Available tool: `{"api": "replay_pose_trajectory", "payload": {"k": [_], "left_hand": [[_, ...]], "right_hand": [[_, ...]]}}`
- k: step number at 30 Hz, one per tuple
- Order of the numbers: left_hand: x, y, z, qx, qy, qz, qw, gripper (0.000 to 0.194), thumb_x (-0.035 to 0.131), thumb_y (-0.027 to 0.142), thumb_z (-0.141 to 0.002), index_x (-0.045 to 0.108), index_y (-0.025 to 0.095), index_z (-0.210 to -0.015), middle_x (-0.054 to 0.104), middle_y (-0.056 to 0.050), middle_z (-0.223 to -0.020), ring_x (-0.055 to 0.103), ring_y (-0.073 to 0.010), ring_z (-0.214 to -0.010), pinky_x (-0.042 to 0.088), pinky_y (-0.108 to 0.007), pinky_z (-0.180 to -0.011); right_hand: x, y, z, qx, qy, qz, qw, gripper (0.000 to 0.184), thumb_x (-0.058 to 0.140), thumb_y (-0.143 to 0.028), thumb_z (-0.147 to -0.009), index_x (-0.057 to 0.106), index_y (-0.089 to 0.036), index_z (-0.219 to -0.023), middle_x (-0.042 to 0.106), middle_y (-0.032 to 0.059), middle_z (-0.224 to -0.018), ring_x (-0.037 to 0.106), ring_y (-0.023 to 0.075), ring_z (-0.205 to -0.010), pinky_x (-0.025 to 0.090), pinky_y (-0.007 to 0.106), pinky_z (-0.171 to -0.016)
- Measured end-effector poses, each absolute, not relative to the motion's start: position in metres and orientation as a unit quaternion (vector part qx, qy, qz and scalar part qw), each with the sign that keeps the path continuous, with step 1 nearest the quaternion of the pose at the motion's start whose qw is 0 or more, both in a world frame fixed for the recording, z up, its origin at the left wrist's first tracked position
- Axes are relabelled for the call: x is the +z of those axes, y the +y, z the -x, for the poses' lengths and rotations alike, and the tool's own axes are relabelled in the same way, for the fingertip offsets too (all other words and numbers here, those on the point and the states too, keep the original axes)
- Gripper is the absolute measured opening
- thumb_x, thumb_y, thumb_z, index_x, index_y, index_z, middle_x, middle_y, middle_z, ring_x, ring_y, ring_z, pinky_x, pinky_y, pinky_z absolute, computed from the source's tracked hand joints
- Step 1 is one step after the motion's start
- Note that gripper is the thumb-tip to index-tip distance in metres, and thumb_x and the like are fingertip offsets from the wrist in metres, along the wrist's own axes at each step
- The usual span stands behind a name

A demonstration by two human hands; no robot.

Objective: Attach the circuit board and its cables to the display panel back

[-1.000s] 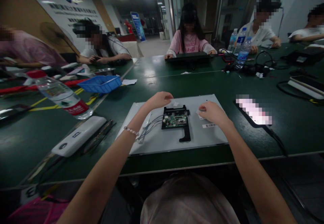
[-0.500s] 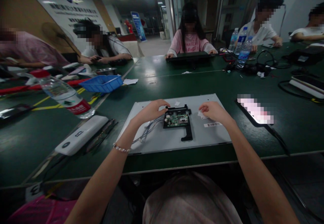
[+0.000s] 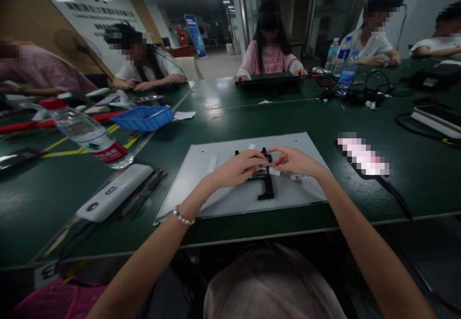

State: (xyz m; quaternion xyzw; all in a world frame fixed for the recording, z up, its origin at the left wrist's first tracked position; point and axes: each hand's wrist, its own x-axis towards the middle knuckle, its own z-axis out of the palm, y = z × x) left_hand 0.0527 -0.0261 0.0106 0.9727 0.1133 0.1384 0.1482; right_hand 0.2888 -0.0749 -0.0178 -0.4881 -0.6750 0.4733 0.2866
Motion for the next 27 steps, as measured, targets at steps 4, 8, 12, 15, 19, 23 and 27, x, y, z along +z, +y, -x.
{"api": "replay_pose_trajectory", "payload": {"k": [4,8,12,15,19,23,27], "left_hand": [[0.007,-0.028,-0.053,0.137,0.104,-0.978,0.121,0.039,0.039,0.006,-0.089,0.061,0.020,-0.118,0.056,-0.010,-0.120,0.050,-0.0204,-0.115,0.039,-0.036,-0.101],[0.005,-0.029,-0.054,0.133,0.104,-0.981,0.094,0.036,0.041,0.007,-0.089,0.063,0.021,-0.114,0.057,-0.009,-0.118,0.050,-0.0210,-0.114,0.038,-0.037,-0.101],[0.003,-0.030,-0.055,0.124,0.095,-0.985,0.068,0.041,0.042,0.001,-0.085,0.062,0.019,-0.116,0.056,-0.010,-0.119,0.049,-0.0216,-0.116,0.038,-0.036,-0.102],[0.002,-0.032,-0.058,0.126,0.097,-0.986,0.056,0.045,0.042,-0.001,-0.083,0.062,0.021,-0.116,0.056,-0.009,-0.119,0.049,-0.0215,-0.117,0.037,-0.037,-0.102],[0.006,-0.036,-0.059,0.116,0.091,-0.987,0.056,0.041,0.045,0.001,-0.081,0.064,0.020,-0.112,0.058,-0.009,-0.118,0.049,-0.0222,-0.117,0.036,-0.039,-0.103],[0.009,-0.038,-0.060,0.120,0.086,-0.987,0.069,0.031,0.049,0.012,-0.084,0.065,0.018,-0.110,0.059,-0.009,-0.116,0.051,-0.0237,-0.114,0.036,-0.041,-0.104],[0.006,-0.037,-0.061,0.133,0.080,-0.985,0.079,0.028,0.049,0.015,-0.086,0.066,0.019,-0.109,0.060,-0.009,-0.113,0.052,-0.0230,-0.112,0.038,-0.041,-0.102]], "right_hand": [[-0.022,-0.074,-0.287,0.460,-0.674,0.496,0.296,0.071,0.063,-0.016,-0.071,0.040,-0.022,-0.138,0.070,0.0057,-0.094,0.067,0.0181,-0.085,0.052,0.033,-0.081],[-0.023,-0.074,-0.284,0.442,-0.673,0.508,0.306,0.073,0.063,-0.014,-0.069,0.040,-0.021,-0.138,0.068,0.0063,-0.097,0.067,0.0172,-0.082,0.053,0.032,-0.079],[-0.020,-0.075,-0.280,0.442,-0.673,0.512,0.301,0.069,0.063,-0.013,-0.067,0.046,-0.020,-0.134,0.068,0.0061,-0.097,0.067,0.0166,-0.080,0.053,0.030,-0.076],[-0.017,-0.077,-0.279,0.431,-0.671,0.526,0.295,0.064,0.061,-0.013,-0.067,0.050,-0.020,-0.130,0.068,0.0053,-0.095,0.067,0.0162,-0.077,0.053,0.028,-0.072],[-0.018,-0.076,-0.278,0.424,-0.676,0.526,0.294,0.058,0.061,-0.014,-0.067,0.055,-0.018,-0.125,0.069,0.0053,-0.092,0.067,0.0174,-0.078,0.053,0.028,-0.071],[-0.024,-0.071,-0.281,0.406,-0.698,0.514,0.291,0.047,0.061,-0.012,-0.065,0.063,-0.017,-0.111,0.070,0.0034,-0.087,0.066,0.0166,-0.081,0.053,0.029,-0.076],[-0.028,-0.069,-0.284,0.372,-0.710,0.526,0.286,0.032,0.062,-0.013,-0.064,0.070,-0.018,-0.095,0.072,0.0034,-0.086,0.066,0.0169,-0.082,0.052,0.028,-0.077]]}}
